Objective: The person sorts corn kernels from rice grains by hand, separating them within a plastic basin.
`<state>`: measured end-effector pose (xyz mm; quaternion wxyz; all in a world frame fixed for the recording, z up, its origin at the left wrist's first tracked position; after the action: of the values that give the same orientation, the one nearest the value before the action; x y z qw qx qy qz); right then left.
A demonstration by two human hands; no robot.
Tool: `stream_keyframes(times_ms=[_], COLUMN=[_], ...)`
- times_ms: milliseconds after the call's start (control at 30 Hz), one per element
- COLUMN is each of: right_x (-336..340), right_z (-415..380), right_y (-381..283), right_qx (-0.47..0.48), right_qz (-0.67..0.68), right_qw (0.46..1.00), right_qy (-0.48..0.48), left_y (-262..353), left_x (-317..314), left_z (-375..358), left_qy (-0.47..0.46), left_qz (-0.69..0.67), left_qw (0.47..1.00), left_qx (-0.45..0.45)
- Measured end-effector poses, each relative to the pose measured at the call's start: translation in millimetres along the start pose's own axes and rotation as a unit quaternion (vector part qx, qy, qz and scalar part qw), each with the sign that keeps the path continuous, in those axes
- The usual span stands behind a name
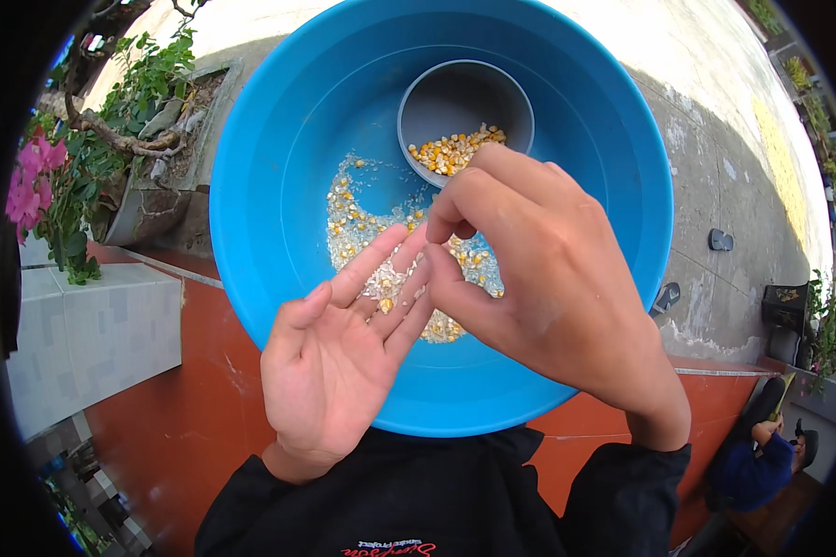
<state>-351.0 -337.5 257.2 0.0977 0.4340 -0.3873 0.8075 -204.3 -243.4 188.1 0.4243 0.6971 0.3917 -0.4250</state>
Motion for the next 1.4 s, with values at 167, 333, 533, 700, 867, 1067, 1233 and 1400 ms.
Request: stream_keyframes(times_ms=[167,333,533,700,867,1067,1233,1400], right_x=[18,-12,-26,-25,-25,11,18,-10], right_z=[8,-3,-8,-7,-8,9,8,-2], right_y=[21,3,-10,-14,-15,-5,10,-8], right_qx=[-0.042,0.003,0.061,0.089,0.125,0.113,0.042,0.131], right_qz=[-0.125,0.046,0.045,0.002,-0.026,-0.119,-0.101,0.021], right_qw=[0.983,0.999,0.995,0.994,0.990,0.981,0.987,0.991], right_qy=[0.125,0.009,-0.059,-0.060,-0.052,0.100,0.121,-0.027], left_y=[0,-1,-2,-4,-3,-2,-2,-2], left_x=[-1,1,3,2,4,2,-1,4], left_z=[1,0,-2,-1,-2,1,2,-1], left_qy=[-0.006,0.013,0.019,0.037,0.024,0.004,-0.005,0.011], left_qz=[-0.002,-0.004,0.029,0.031,0.041,0.006,0.001,0.029], left_qw=[1.000,1.000,0.999,0.999,0.999,1.000,1.000,0.999], left_qx=[-0.003,0.005,0.010,0.014,0.016,0.008,0.004,0.019])
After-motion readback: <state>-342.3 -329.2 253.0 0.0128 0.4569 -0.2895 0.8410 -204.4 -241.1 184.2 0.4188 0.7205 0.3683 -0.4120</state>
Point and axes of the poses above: each hand's wrist, its own z-axis towards the middle knuckle, its own x-axis out of the back of the hand, y = z × x, the point moved 5 cm from there along z, towards the middle knuckle, and after that the axes turned 3 degrees about x, right-handed, at the moved point
